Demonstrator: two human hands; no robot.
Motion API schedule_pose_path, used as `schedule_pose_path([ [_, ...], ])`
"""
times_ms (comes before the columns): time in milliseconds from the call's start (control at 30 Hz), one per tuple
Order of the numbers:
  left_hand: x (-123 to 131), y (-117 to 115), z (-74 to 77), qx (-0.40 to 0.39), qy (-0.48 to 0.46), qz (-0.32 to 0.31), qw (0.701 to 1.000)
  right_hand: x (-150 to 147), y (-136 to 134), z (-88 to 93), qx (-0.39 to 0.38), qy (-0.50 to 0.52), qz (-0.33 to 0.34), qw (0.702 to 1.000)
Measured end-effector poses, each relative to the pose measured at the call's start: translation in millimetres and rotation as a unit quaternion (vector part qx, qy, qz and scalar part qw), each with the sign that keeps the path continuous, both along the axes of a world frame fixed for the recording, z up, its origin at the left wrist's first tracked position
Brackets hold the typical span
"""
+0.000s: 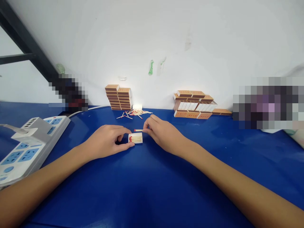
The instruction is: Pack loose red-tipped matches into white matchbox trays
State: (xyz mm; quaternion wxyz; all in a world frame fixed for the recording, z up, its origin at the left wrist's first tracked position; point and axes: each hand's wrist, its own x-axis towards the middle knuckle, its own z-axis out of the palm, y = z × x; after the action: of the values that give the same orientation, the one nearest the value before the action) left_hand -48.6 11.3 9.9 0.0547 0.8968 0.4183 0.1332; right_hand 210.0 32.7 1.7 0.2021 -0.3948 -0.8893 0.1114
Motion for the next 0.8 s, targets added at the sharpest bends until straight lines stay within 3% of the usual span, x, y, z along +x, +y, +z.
schedule_pose_path([
  [267,6.7,-5.5,0.1,-0.02,-0.01,-0.016,1.0,-17.9,-23.4,-5.7,0.019,-0.093,0.031,0.995],
  [567,10.6,-9.3,-0.4,-0.027,-0.016,-0.039,0.999,-13.7,-23.6,0.0,-0.099,0.001,0.045,0.994],
  [800,10.6,-11.6,-0.9,-0.023,-0.018,-0.046,0.998,-12.1,-25.3,4.4,-0.095,-0.009,0.041,0.995],
])
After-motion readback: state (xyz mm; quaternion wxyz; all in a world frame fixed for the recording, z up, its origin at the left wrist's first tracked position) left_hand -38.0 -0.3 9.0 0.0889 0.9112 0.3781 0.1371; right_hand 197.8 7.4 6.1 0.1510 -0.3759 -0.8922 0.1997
